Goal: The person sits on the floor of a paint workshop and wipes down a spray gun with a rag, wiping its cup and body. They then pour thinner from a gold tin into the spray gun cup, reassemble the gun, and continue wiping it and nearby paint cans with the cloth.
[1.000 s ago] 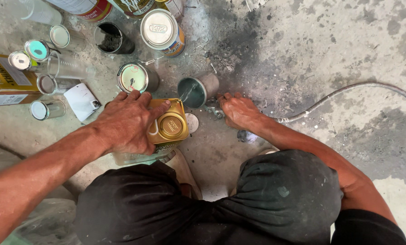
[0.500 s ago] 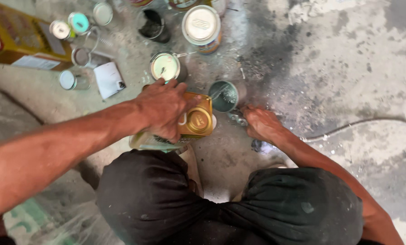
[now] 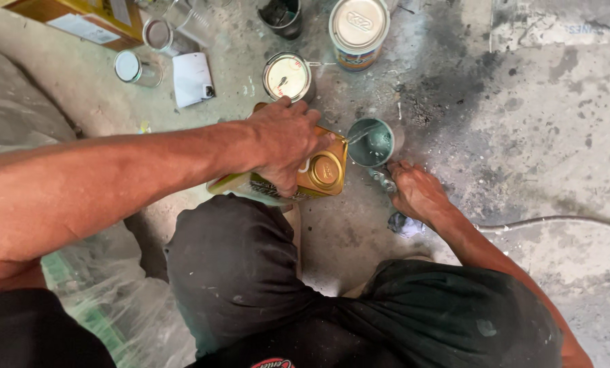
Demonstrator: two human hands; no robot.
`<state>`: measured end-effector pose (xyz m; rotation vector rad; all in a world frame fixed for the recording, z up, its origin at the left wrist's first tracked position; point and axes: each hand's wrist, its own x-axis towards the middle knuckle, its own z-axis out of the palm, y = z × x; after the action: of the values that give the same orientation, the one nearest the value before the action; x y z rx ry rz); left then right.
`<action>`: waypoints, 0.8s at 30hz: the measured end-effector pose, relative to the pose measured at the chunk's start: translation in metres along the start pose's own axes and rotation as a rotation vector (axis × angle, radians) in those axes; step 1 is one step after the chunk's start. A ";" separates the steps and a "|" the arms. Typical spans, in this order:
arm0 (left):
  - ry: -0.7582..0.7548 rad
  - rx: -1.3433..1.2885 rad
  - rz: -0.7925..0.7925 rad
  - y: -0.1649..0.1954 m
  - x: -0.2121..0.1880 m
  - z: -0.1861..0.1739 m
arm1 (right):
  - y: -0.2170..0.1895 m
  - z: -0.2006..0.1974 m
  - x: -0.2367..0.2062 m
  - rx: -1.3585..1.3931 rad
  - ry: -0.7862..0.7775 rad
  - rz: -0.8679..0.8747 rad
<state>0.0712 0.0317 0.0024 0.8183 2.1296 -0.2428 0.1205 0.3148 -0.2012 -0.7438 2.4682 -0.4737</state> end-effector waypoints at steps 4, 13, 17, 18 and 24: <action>0.010 0.011 0.001 -0.002 -0.001 0.002 | -0.004 -0.004 0.000 0.013 -0.002 -0.012; 0.056 0.044 0.014 -0.002 0.004 0.005 | -0.011 -0.013 -0.001 0.042 -0.071 0.060; 0.118 0.021 0.035 -0.003 0.001 0.008 | -0.016 -0.014 0.002 0.061 -0.053 0.063; 0.105 0.020 0.037 -0.003 0.001 0.007 | -0.017 -0.014 0.003 0.060 -0.059 0.069; 0.004 0.031 0.043 0.001 0.000 -0.006 | -0.017 -0.014 0.004 0.013 -0.048 0.069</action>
<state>0.0681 0.0348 0.0058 0.8821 2.1140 -0.2532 0.1168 0.3010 -0.1838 -0.6553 2.4348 -0.4410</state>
